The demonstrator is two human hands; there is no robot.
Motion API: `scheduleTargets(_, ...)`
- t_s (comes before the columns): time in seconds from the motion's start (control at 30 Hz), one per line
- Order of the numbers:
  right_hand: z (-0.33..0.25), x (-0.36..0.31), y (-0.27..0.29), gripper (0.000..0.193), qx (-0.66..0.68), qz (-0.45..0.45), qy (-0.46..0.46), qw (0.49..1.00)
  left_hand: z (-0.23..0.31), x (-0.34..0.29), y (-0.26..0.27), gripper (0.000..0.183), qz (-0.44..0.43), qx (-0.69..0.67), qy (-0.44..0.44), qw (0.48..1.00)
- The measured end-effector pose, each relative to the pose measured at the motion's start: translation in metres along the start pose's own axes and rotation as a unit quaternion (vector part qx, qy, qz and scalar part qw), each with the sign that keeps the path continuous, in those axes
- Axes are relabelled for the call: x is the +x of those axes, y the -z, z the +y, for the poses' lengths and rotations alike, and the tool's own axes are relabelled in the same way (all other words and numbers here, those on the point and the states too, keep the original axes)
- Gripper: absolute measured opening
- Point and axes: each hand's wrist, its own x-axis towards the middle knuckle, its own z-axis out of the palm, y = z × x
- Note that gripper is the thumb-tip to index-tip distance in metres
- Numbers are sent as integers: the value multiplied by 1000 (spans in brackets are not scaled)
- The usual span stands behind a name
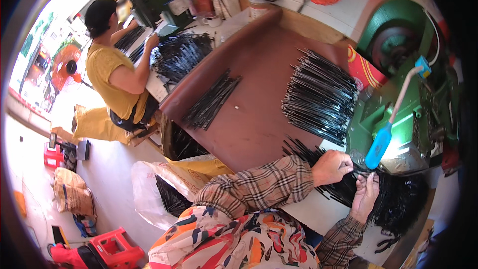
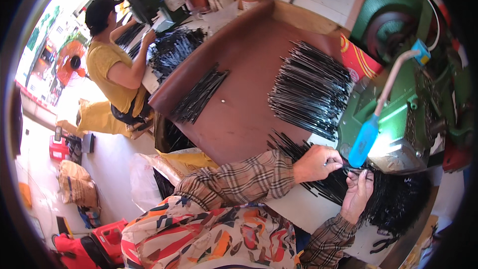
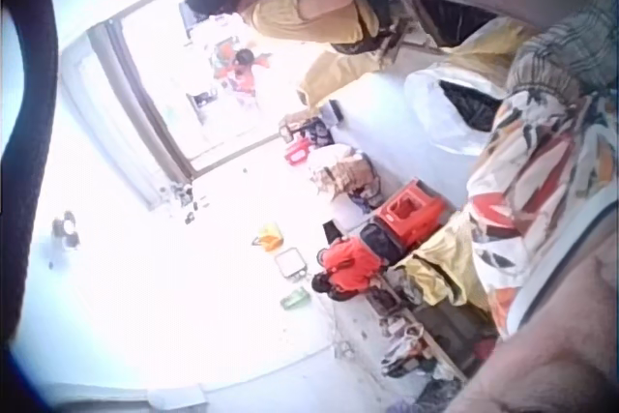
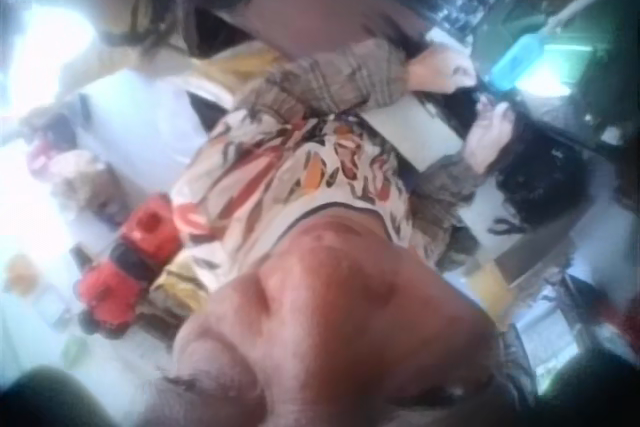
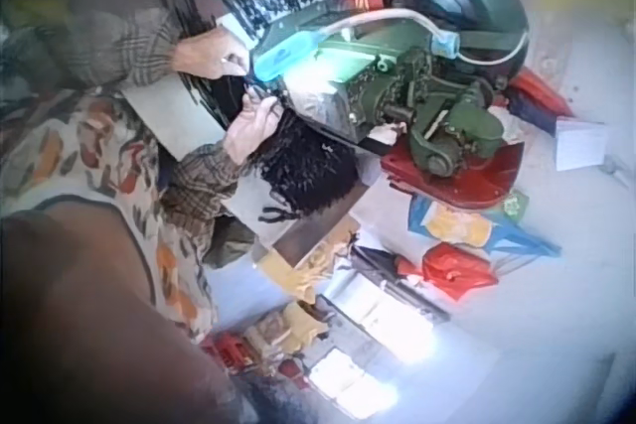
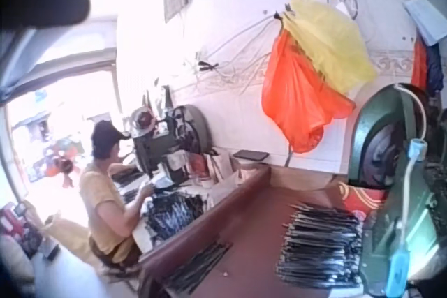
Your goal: The person attaches metal components to black rods using a fabrication machine.
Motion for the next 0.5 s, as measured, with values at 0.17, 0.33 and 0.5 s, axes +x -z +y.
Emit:
scheduleTargets(0.17, 5, -2, 6, 17, -12, -28, 20, 999, -3, -2, -3, 13, -11, 15, 8, 1000)
scheduleTargets(0.33, 9, 3, 5, 17, 8, -52, 46, 998, 1, -4, 0, 13, 22, 5, 4, 1000)
scheduleTargets(0.5, 9, 4, 5, 18, -22, -34, 48, 998, 1, -2, -2, 11, 23, 2, 14, 1000)
